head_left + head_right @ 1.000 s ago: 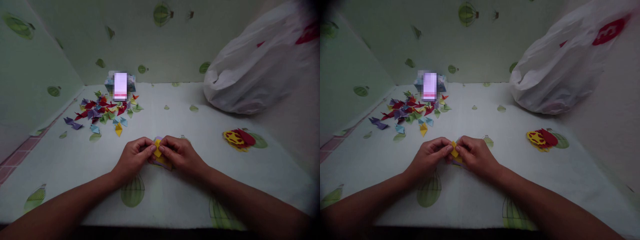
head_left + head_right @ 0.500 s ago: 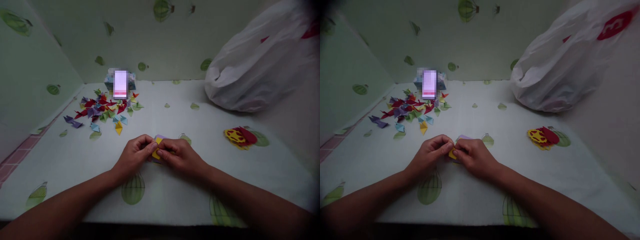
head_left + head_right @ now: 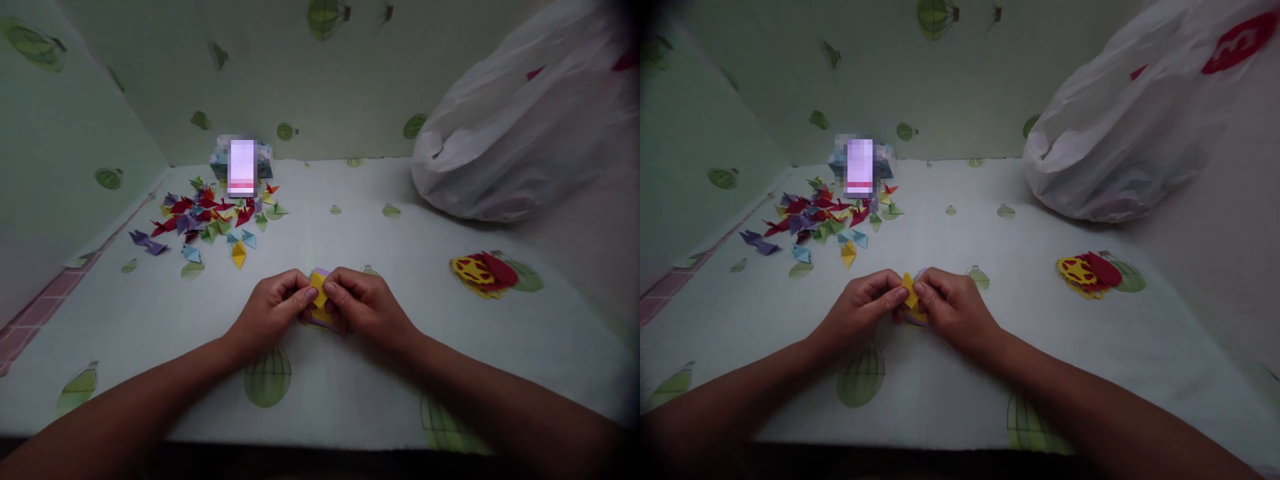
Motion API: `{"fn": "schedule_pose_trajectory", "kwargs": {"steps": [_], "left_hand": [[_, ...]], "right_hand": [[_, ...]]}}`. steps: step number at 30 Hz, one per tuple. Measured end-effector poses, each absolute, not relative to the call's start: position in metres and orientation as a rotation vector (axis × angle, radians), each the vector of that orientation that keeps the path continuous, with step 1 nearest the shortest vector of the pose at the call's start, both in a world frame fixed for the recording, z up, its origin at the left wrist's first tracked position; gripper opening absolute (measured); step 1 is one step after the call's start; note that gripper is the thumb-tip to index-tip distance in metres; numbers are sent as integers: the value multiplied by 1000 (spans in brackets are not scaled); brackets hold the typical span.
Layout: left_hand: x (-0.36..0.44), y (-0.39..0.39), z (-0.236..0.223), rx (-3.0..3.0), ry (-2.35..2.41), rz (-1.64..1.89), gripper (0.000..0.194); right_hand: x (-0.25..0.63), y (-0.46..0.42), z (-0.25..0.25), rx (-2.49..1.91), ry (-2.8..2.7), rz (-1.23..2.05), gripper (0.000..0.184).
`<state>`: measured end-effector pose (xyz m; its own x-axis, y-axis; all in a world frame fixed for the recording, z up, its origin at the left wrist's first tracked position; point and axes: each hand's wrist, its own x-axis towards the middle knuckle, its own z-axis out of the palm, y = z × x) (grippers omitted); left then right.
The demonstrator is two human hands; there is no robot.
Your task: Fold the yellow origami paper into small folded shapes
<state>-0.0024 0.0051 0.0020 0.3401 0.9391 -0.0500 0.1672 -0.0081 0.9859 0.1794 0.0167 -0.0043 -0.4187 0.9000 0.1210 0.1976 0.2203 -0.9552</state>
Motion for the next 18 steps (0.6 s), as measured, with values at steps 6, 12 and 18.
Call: {"fn": "schedule_pose_trajectory", "kwargs": {"steps": [6, 12, 18], "left_hand": [[-2, 6, 6, 1571, 1009, 700, 23], [-3, 7, 10, 1544, 925, 671, 20], [-1, 7, 6, 1523, 953, 682, 18]], "right_hand": [[180, 16, -2, -972, -1761, 1385, 34], [180, 16, -1, -997, -1839, 1264, 38], [181, 18, -3, -1033, -1835, 1192, 31]]}}
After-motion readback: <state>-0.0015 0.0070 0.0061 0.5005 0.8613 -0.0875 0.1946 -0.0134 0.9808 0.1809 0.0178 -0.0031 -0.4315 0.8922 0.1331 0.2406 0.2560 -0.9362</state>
